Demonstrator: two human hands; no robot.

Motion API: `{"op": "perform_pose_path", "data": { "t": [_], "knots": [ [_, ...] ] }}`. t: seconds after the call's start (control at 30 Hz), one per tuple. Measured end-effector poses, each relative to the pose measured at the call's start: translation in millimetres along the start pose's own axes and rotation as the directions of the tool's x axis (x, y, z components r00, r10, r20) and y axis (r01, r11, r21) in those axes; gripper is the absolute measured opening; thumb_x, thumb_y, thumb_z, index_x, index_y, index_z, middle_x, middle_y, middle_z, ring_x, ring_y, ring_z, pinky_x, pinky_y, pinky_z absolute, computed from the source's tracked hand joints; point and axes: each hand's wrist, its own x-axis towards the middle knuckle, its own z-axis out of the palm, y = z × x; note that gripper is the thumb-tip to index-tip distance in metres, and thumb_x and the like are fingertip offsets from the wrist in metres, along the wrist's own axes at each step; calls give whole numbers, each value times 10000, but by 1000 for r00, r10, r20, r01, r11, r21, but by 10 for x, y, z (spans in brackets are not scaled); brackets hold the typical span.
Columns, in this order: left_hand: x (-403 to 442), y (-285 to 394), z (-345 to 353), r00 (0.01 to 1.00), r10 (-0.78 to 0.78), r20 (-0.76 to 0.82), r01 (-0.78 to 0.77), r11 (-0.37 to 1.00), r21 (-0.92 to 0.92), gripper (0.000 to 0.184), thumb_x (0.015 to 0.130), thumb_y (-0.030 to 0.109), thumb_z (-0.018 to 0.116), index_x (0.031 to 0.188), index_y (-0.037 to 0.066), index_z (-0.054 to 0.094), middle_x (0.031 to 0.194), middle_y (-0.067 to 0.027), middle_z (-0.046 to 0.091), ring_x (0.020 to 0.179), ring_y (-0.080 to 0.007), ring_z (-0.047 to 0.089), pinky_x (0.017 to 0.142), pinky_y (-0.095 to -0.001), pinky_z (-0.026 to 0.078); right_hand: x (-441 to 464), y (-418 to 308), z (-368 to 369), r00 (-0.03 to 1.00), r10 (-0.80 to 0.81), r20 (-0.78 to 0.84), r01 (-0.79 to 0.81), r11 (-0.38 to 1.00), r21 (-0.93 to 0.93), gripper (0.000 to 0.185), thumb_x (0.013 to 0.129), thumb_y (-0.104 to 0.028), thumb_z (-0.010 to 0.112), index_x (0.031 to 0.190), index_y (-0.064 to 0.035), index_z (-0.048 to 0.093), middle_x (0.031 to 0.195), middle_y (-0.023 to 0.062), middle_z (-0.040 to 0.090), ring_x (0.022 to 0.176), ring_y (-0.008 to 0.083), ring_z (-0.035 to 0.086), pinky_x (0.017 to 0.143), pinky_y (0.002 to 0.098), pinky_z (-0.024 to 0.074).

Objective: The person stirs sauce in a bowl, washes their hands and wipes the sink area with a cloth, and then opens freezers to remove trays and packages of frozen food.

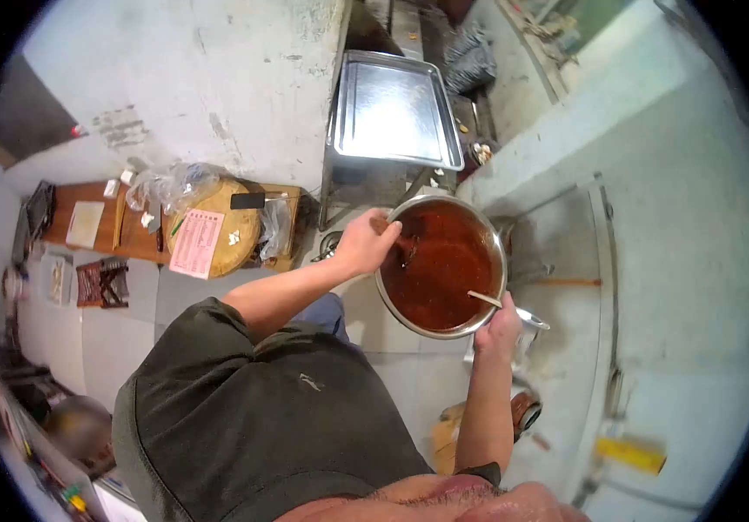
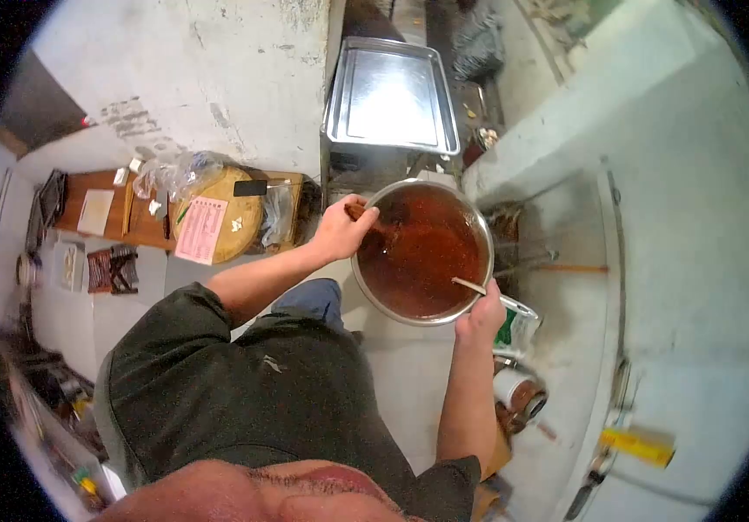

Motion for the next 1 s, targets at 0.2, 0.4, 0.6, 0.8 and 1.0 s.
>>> {"op": "perform_pose_path", "data": {
  "t": [0.2,0.4,0.6,0.8,1.0],
  "knots": [
    [1261,57,520,971,-11,-239,-5,998,-67,421,831,363,610,981,-31,600,889,-207,655,852,-352,624,763,-398,481,1703,-551,757,977,77,198,-53,991,-123,300,975,-135,410,1129,94,531,1116,166,578,1009,283,588,880,404,501],
    [2529,94,705,912,-53,-407,4,993,-120,337,856,287,614,983,-24,595,843,-148,670,771,-214,626,713,-325,485,3188,-761,1794,950,161,269,-94,965,-247,316,973,-144,401,1133,104,514,1107,166,578,1005,299,588,871,438,508],
    [3497,85,716,789,-108,-604,57,993,-103,391,835,327,626,992,-30,590,862,-208,661,821,-329,645,747,-387,499,4607,-581,2735,859,304,412,-155,921,-357,322,969,-164,395,1115,94,522,1099,153,581,971,289,604,843,431,516],
    [4319,-337,799,543,-98,-834,125,992,-36,391,837,317,643,987,-43,611,817,-176,657,746,-250,627,703,-336,487,5513,-138,3728,815,438,381,-220,840,-495,283,958,-155,439,1089,73,546,1072,125,595,945,277,603,816,436,510],
    [4926,-729,806,313,-134,-940,225,972,-64,412,804,326,673,980,-45,633,808,-182,670,760,-246,654,714,-331,506,6526,665,4403,743,496,450,-188,800,-570,205,904,-91,495,981,72,593,949,127,626,849,273,638,744,411,547]
  ]
}}
